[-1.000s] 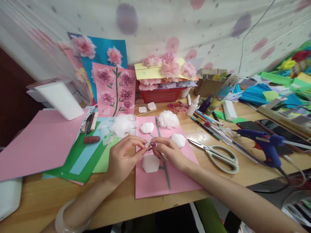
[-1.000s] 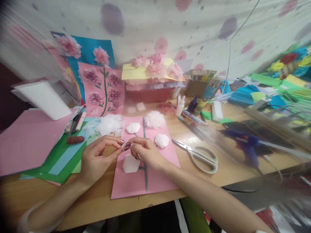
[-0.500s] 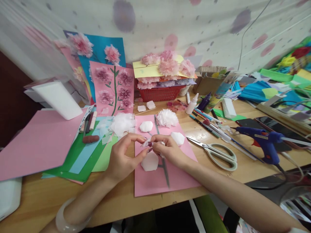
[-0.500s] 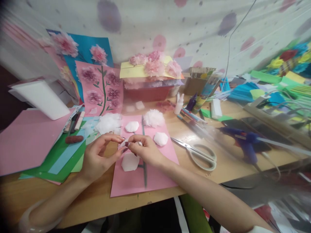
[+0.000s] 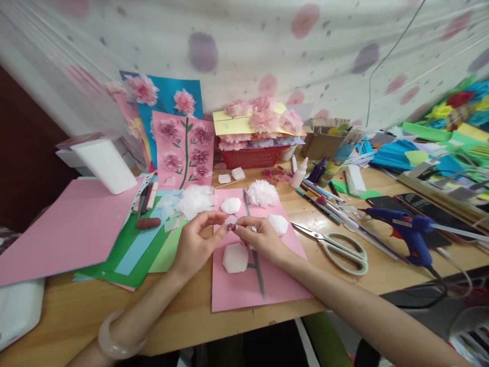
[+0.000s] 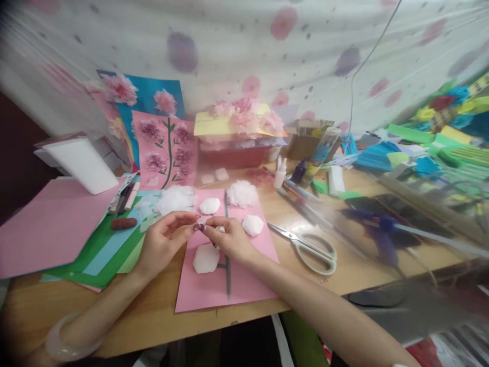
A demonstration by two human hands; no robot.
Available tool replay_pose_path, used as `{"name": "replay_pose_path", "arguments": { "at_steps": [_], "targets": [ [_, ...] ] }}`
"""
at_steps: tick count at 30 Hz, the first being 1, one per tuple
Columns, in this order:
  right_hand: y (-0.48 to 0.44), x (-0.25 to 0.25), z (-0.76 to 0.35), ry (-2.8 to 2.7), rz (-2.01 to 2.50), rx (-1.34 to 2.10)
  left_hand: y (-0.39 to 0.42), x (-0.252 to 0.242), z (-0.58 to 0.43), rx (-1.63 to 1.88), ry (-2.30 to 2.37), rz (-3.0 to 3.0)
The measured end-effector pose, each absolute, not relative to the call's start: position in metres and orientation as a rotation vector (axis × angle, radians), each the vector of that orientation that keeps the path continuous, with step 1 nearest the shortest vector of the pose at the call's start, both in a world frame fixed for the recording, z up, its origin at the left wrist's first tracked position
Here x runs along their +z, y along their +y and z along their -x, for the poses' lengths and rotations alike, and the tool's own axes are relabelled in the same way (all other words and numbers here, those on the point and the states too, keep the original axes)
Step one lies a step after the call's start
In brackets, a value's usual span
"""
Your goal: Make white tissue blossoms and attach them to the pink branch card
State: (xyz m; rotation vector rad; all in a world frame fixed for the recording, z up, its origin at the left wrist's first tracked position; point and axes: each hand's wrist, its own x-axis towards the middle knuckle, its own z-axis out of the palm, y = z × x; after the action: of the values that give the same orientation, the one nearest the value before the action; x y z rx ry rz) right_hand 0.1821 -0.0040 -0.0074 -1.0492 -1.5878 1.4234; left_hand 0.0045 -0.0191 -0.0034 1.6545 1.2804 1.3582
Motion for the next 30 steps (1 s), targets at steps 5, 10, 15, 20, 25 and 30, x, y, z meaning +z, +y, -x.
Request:
{"name": "replay_pose_path", "arguments": {
  "at_steps": [5, 10, 15, 20, 25, 30],
  "targets": [
    [-0.001, -0.009, -0.182, -1.551, 1.038, 1.464, -0.019, -0.006, -0.005, 1.332, 1.318, -1.668],
    [-0.001, -0.009, -0.18, -1.539, 1.041, 1.447, -0.017, -0.005, -0.008, 1.403, 1.261, -1.518],
    [-0.002, -0.008, -0.179, -1.534, 1.093, 1.421, -0.014, -0.008, -0.008, 1.469, 1.293, -1.424],
    [0.0, -0.009, -0.18, -1.554, 1.137, 1.408, -0.004, -0.017, 0.0, 1.588, 1.404, -1.275],
    [0.002, -0.009, -0.181, -1.61, 1.254, 1.306, 0.024, -0.016, 0.029, 1.536, 1.733, -1.351],
    [0.008, 0.0, -0.18, -1.734, 1.414, 1.298, 0.047, -0.009, 0.068, 1.504, 1.908, -1.478]
  ]
}}
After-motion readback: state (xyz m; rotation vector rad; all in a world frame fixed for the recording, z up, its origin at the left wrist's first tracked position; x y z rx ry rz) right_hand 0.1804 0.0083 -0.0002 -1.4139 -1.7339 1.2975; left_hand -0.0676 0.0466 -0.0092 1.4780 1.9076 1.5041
